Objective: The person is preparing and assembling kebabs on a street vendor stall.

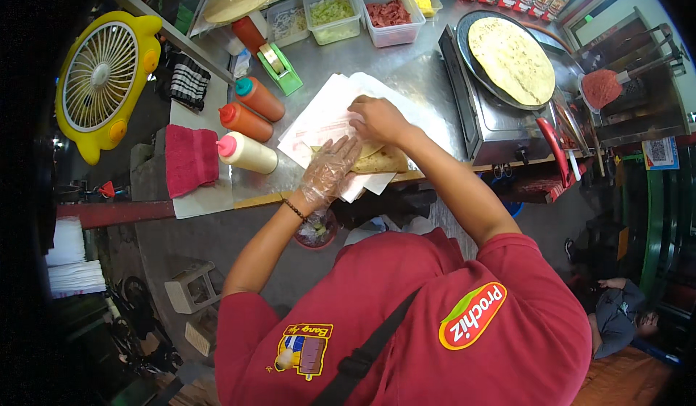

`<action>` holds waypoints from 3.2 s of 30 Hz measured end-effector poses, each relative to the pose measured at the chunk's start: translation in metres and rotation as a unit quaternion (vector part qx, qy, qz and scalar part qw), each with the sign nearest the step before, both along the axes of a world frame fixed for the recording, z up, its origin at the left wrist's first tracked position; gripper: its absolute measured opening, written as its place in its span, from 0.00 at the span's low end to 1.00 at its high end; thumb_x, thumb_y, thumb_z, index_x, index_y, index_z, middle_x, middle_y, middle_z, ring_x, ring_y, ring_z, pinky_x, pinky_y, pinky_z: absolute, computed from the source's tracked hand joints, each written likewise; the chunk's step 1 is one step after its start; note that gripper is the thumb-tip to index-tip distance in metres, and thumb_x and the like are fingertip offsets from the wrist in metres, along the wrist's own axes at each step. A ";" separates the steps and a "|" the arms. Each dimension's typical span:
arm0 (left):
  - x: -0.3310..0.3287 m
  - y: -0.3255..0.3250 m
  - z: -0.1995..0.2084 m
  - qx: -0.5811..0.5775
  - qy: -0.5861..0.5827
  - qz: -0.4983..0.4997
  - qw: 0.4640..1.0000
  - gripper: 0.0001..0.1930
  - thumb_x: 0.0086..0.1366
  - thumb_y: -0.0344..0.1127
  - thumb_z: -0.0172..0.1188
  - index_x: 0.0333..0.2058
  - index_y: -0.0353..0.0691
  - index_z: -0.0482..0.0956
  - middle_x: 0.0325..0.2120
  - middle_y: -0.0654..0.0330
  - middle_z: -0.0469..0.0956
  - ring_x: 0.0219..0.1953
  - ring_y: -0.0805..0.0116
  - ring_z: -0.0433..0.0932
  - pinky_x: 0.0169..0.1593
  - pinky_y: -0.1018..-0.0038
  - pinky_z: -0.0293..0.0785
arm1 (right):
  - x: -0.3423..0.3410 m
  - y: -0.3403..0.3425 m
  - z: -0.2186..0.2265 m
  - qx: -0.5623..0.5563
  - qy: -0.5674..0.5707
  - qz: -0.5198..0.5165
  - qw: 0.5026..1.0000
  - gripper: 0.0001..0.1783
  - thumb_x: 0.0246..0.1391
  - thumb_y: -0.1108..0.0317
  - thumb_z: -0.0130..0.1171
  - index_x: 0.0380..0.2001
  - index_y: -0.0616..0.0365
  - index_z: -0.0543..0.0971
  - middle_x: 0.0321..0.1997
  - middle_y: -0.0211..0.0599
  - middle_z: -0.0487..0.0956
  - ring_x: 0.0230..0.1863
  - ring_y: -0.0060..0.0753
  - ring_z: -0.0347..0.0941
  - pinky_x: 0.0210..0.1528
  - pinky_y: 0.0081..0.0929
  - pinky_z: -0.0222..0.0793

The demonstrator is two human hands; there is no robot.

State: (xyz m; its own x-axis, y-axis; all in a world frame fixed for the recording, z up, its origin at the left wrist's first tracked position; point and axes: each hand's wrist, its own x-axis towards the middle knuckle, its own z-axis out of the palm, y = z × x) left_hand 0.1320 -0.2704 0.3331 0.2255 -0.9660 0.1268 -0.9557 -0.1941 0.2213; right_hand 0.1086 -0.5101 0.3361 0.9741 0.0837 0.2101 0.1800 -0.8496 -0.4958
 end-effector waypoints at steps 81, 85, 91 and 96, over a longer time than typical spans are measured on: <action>-0.092 -0.027 -0.021 -0.050 -0.109 0.332 0.935 0.31 0.56 0.34 0.63 0.60 0.30 0.74 0.63 0.43 0.72 0.69 0.46 0.65 0.75 0.46 0.53 | -0.198 -0.428 0.182 0.073 -0.099 -0.212 0.970 0.25 0.55 0.48 0.72 0.33 0.65 0.87 0.25 0.47 0.83 0.27 0.36 0.80 0.32 0.37 0.70; -0.091 -0.022 -0.034 -0.045 -0.123 0.335 0.933 0.32 0.57 0.35 0.62 0.61 0.30 0.74 0.64 0.44 0.72 0.70 0.45 0.65 0.75 0.46 0.53 | -0.234 -0.386 0.199 -0.004 -0.191 -0.183 0.964 0.22 0.54 0.49 0.72 0.36 0.59 0.86 0.28 0.44 0.84 0.31 0.46 0.83 0.34 0.39 0.74; -0.094 -0.022 -0.029 -0.034 -0.130 0.326 0.936 0.32 0.58 0.36 0.61 0.62 0.30 0.72 0.63 0.43 0.72 0.69 0.45 0.66 0.74 0.47 0.54 | -0.298 -0.374 0.155 -0.029 -0.058 -0.099 0.993 0.23 0.55 0.45 0.71 0.41 0.53 0.84 0.32 0.45 0.85 0.36 0.55 0.82 0.40 0.46 0.76; -0.090 -0.020 -0.027 -0.090 -0.138 0.277 0.947 0.32 0.54 0.32 0.65 0.59 0.29 0.74 0.59 0.43 0.76 0.66 0.45 0.70 0.73 0.48 0.58 | -0.325 -0.373 0.134 0.034 -0.049 -0.253 0.966 0.22 0.57 0.52 0.71 0.47 0.57 0.87 0.36 0.46 0.87 0.39 0.47 0.85 0.46 0.40 0.78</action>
